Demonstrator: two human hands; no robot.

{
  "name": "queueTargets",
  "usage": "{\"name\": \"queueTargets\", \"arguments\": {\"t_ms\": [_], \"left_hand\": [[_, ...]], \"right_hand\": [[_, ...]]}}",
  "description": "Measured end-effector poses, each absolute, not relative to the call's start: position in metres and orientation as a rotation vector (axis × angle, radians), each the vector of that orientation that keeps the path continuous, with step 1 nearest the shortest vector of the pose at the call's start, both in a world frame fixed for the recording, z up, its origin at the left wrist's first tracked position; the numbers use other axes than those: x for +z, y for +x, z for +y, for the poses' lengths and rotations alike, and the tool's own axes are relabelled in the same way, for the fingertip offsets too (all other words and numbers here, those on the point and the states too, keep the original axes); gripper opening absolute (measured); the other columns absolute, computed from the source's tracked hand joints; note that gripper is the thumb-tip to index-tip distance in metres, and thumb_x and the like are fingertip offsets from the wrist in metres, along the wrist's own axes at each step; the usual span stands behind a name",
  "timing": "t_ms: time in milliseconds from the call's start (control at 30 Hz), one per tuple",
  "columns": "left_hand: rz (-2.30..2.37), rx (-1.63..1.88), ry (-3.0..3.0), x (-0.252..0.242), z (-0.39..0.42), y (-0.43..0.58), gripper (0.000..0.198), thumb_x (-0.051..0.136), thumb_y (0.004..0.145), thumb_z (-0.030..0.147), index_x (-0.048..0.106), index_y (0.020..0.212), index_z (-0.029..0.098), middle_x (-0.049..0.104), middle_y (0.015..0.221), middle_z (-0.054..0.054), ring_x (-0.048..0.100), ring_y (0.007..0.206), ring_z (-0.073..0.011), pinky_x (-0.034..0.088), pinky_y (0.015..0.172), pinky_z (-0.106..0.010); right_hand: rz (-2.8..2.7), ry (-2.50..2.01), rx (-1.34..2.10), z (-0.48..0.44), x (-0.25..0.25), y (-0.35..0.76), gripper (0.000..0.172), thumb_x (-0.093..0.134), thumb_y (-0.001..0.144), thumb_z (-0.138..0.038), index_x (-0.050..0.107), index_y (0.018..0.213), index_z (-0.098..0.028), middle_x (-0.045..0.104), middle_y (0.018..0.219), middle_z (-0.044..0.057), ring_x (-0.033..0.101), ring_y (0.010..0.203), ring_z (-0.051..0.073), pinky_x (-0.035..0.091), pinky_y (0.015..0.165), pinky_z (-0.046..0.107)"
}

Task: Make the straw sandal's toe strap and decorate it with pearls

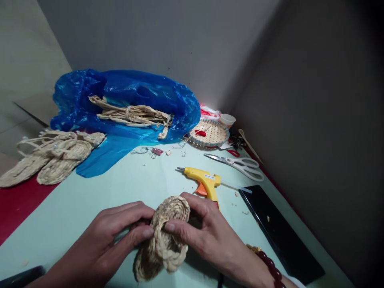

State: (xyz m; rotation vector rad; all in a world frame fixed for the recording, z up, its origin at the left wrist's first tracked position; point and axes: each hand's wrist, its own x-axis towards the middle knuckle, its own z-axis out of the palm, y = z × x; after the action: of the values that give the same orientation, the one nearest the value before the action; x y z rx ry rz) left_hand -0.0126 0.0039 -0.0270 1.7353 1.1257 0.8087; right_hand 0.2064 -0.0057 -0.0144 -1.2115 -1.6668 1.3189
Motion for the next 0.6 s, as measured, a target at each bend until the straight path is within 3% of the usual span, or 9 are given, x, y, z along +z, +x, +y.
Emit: {"name": "queueTargets", "arguments": {"t_ms": [167, 233, 400, 600], "left_hand": [[1.282, 0.822, 1.768, -0.031, -0.001, -0.01, 0.019, 0.07, 0.084, 0.048, 0.078, 0.078, 0.033, 0.076, 0.077, 0.001, 0.068, 0.07, -0.0221, 0.047, 0.056, -0.024], [1.366, 0.851, 1.758, -0.032, -0.003, -0.01, 0.019, 0.071, 0.082, 0.051, 0.077, 0.081, 0.034, 0.076, 0.075, 0.001, 0.067, 0.068, -0.0217, 0.045, 0.054, -0.023], [1.492, 0.909, 1.716, -0.028, -0.002, -0.012, 0.023, 0.065, 0.087, 0.057, 0.075, 0.093, 0.037, 0.077, 0.077, 0.004, 0.067, 0.072, -0.0219, 0.046, 0.066, -0.024], [1.678, 1.061, 1.559, -0.02, 0.008, -0.016, 0.024, 0.068, 0.083, 0.052, 0.064, 0.073, 0.031, 0.061, 0.066, 0.005, 0.054, 0.063, -0.0183, 0.044, 0.06, -0.024]], "right_hand": [[-1.586, -1.255, 1.366, -0.009, -0.015, 0.203, 0.023, 0.074, 0.089, -0.03, 0.058, 0.074, -0.022, 0.054, 0.07, -0.005, 0.047, 0.066, 0.013, 0.037, 0.059, 0.025], [-1.451, -1.196, 1.489, -0.009, -0.014, 0.201, 0.024, 0.076, 0.087, -0.034, 0.06, 0.075, -0.022, 0.054, 0.07, -0.004, 0.046, 0.065, 0.013, 0.038, 0.059, 0.025], [-1.123, -1.003, 1.69, -0.004, -0.013, 0.202, 0.027, 0.087, 0.077, -0.04, 0.069, 0.079, -0.02, 0.061, 0.073, -0.002, 0.052, 0.063, 0.013, 0.044, 0.063, 0.025], [-0.995, -0.896, 1.713, -0.001, -0.02, 0.205, 0.023, 0.086, 0.08, -0.041, 0.074, 0.085, -0.021, 0.069, 0.081, 0.001, 0.063, 0.072, 0.015, 0.051, 0.072, 0.025]]}}
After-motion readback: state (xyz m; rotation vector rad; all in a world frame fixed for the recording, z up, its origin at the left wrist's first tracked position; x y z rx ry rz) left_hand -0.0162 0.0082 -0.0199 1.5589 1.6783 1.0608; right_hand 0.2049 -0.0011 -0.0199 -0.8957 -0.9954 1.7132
